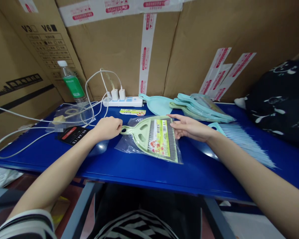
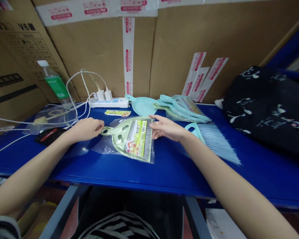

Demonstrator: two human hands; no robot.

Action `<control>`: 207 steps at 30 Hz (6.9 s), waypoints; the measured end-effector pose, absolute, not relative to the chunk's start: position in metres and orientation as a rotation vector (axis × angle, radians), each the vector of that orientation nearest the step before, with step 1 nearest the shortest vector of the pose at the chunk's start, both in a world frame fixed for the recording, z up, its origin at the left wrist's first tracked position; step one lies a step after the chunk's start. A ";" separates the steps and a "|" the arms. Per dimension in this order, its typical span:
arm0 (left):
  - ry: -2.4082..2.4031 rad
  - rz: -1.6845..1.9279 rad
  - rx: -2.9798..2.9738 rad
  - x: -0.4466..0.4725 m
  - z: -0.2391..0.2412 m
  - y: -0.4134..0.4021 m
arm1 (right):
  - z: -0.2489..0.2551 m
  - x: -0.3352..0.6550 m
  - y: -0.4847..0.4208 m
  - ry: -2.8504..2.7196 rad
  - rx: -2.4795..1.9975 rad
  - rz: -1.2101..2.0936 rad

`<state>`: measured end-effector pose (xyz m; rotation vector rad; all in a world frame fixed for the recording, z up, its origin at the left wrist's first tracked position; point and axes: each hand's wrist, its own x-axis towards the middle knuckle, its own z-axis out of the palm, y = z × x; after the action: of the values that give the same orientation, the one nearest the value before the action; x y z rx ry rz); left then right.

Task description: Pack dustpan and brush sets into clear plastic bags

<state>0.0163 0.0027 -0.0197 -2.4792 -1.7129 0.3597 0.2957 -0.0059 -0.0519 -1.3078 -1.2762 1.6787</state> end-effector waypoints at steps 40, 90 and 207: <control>-1.772 0.411 -2.392 0.015 -0.017 0.004 | -0.052 0.299 -0.005 -1.358 -1.296 1.662; -1.855 0.430 -2.230 0.014 -0.017 0.007 | -0.054 0.307 -0.004 -1.461 -1.284 1.604; -1.374 0.105 -2.533 0.015 -0.023 0.003 | -0.041 0.305 -0.011 -2.578 -1.314 1.064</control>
<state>0.0148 0.0032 -0.0230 -2.5328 -1.3742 0.1047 0.3054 -0.0114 -0.0409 -1.3145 -2.5778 1.0636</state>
